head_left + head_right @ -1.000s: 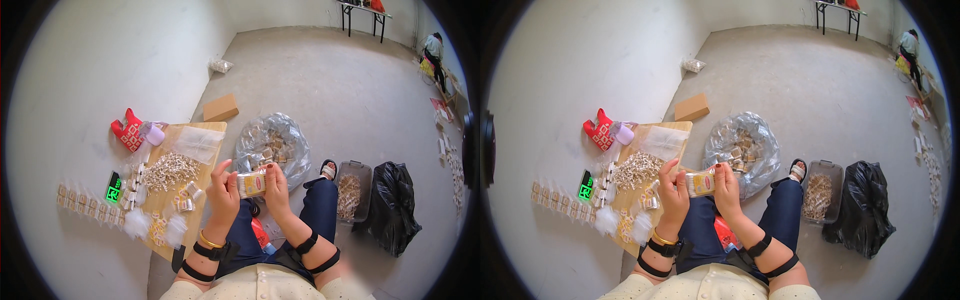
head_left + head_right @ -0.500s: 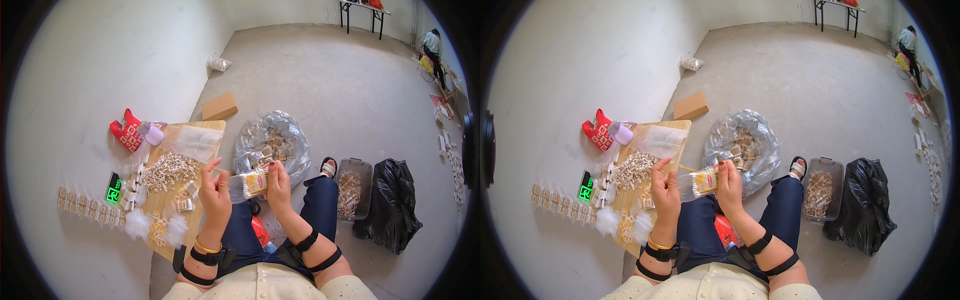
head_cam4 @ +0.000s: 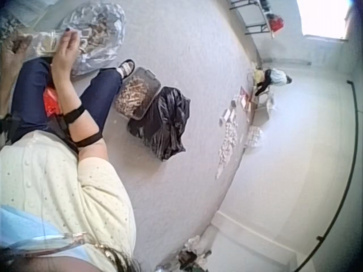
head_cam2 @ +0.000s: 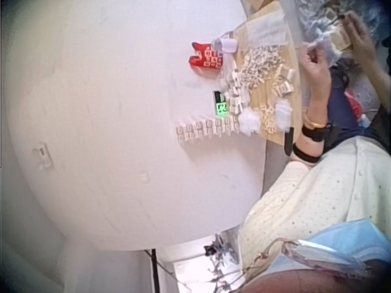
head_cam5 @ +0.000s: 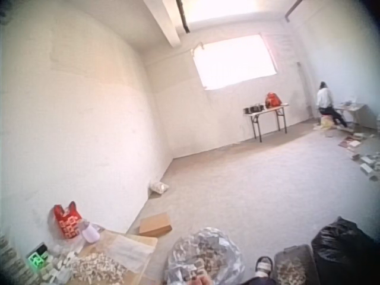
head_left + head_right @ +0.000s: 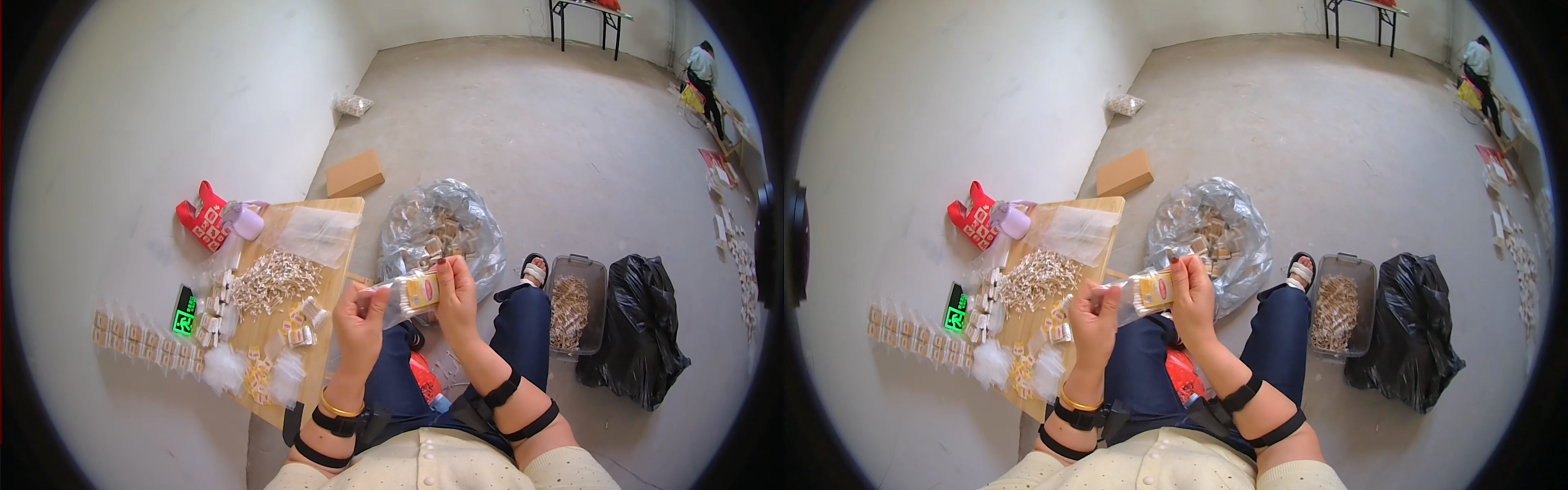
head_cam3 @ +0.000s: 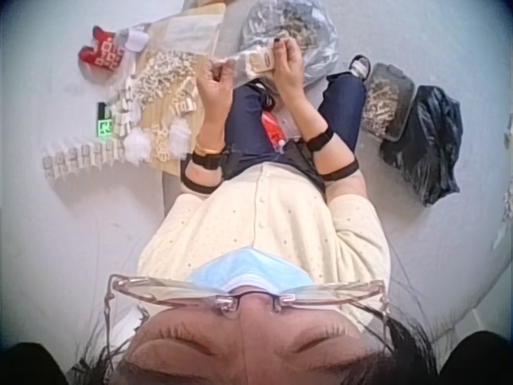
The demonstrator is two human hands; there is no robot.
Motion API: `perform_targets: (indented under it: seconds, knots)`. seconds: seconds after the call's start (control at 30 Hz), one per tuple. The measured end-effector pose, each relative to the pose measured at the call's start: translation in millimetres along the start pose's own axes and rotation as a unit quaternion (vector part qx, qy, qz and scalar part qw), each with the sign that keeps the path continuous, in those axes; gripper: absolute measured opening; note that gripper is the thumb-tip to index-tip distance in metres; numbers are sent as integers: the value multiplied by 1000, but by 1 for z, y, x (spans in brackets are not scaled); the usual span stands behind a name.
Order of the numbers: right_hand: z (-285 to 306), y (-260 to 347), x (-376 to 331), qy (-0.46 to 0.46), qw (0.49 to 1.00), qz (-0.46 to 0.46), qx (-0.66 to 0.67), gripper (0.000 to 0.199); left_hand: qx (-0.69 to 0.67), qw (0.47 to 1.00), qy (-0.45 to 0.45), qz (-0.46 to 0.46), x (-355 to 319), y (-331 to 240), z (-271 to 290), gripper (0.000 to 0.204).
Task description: The person sits on the floor and repeatedly picks up small bundles of wooden sticks, places them into clear plastic wrappers, and seals them. The finished packages are then placed into a large clear bag on the floor.
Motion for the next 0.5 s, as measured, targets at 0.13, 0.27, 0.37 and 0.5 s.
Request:
perform_targets:
  seconds: [0.13,0.27,0.37,0.5]
  knots:
    - [2,6,4,1,998,-40,58,25,-60,998,15,-1,3,-8,8,23]
    - [4,8,6,-8,995,-42,87,25,-165,986,-8,15,9,-17,14,17]
    - [8,11,8,-24,993,-63,98,24,-227,972,-54,3,16,-31,25,16]
    - [4,9,6,-18,992,-78,101,24,-111,994,9,9,17,-36,16,13]
Point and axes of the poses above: each hand's wrist, its own x-axis towards the middle knuckle, its own z-axis out of the back of the hand, y = z × x, the point moved 7 cm from there along x, towards the middle knuckle, and after that the axes turned 2 degrees about -y, right-handed, at the moved point
